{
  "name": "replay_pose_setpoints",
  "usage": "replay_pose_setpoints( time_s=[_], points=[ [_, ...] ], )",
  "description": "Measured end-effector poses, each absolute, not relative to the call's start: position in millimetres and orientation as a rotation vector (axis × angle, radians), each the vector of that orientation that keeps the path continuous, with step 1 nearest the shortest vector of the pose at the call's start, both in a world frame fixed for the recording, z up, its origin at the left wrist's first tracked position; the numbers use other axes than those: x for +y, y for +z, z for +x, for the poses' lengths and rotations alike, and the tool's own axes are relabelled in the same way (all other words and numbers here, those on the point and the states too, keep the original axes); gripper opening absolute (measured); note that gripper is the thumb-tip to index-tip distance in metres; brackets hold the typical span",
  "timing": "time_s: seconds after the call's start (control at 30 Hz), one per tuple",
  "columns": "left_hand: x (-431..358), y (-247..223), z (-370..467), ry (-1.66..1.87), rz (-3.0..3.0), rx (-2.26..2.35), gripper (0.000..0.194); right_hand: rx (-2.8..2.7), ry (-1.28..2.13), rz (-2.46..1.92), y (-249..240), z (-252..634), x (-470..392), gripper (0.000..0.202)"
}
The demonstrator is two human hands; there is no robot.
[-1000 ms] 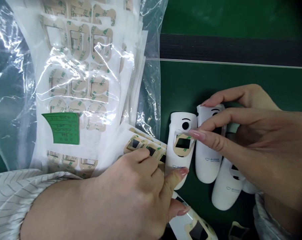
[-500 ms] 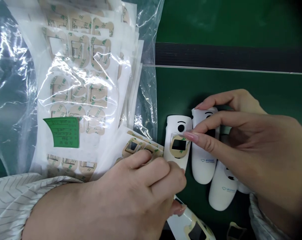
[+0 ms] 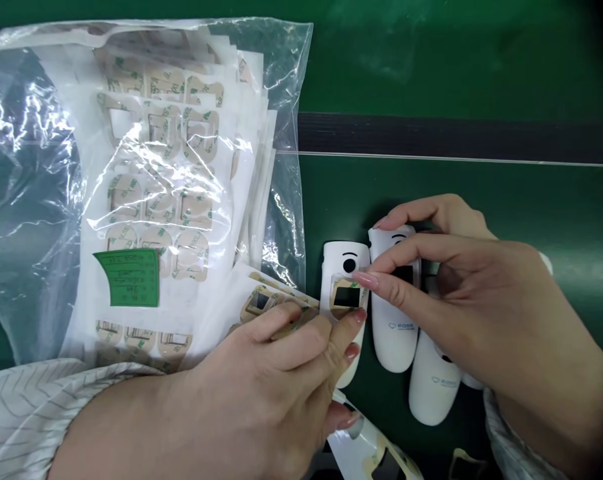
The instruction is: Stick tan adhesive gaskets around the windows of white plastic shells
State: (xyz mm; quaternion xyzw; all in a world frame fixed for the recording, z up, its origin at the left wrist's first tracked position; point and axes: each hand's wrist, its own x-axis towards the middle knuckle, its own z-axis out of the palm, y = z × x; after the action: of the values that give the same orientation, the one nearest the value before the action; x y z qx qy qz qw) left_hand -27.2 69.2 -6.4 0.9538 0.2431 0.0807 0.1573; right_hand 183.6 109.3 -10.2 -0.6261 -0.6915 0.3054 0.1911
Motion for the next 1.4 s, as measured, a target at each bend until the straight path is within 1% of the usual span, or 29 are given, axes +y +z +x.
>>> replay_pose_setpoints(
  time_s=[0.4,0.57,0.77,0.83,1.03,1.4],
  points=[
    [68,-1,-23,0.205,2.648,0.846,0.036,-1.955,0.823,-1.745,-11,183,110,0.011],
    [67,-2,-25,0.183,2.612,0.861,0.036,-1.880,0.869,-1.752,-11,181,110,0.009],
    [64,-13,-27,0.359,2.641,0.863,0.034,-1.854,0.899,-1.808,-9,179,111,0.013],
    [65,-14,-27,0.370,2.629,0.863,0.034,-1.853,0.900,-1.811,-10,180,111,0.013],
    [68,-2,-25,0.189,2.528,0.911,0.032,-1.909,0.813,-1.757,-16,184,109,0.010],
    [67,-3,-25,0.189,2.511,0.917,0.032,-1.946,0.784,-1.701,-18,190,111,0.010]
  ],
)
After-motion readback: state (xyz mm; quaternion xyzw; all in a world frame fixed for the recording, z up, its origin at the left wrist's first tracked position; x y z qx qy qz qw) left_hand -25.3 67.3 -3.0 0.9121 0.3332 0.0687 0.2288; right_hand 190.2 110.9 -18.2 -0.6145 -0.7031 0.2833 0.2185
